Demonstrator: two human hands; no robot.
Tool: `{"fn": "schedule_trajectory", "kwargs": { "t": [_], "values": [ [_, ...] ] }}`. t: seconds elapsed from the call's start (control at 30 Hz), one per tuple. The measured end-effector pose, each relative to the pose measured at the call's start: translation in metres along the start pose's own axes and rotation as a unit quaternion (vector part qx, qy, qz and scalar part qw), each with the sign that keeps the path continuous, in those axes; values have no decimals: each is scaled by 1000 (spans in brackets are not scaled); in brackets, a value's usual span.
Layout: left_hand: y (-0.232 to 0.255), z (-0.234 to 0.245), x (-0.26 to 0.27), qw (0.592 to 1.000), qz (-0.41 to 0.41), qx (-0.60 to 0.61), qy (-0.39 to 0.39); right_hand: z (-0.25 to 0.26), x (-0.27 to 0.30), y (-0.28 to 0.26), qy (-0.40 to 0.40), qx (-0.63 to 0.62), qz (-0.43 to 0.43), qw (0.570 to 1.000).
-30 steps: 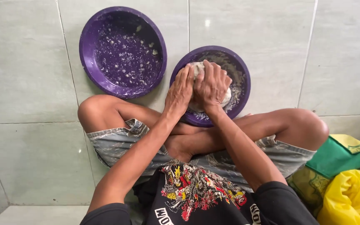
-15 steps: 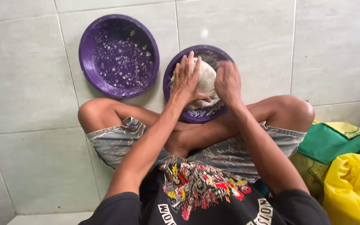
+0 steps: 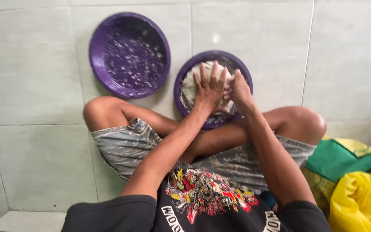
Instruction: Kneading and shaping a ball of dough in a bowl while sitting on the floor
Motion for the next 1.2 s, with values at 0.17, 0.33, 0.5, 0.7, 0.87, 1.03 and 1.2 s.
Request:
{"fn": "schedule_trajectory", "kwargs": {
  "t": [0.17,0.33,0.5,0.7,0.87,1.03,1.2],
  "values": [
    [-62,-32,3,921,116,371,-33,5,24,-29,75,316,333,885],
    [-115,36,3,892,160,416,82,-42,56,-37,123,276,573,762],
    [-122,52,12,861,238,450,11,-71,43,-20,249,330,614,673],
    [-116,39,22,870,273,409,-19,-72,40,-22,245,311,611,686],
    [-104,33,25,888,254,365,-118,-72,30,-19,224,304,593,711],
    [-105,34,19,888,234,360,-163,-59,10,-12,174,243,554,777],
    [-91,20,13,953,162,247,-66,-35,36,-34,191,184,597,757]
  ]
}}
Point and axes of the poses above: each hand's wrist, its own x-axis away from the middle knuckle, its own z-axis out of the back of the hand, y = z × x, the point moved 5 cm from there along -x, towards the middle knuckle, and after that the axes turned 15 degrees about y, right-handed, at the moved point
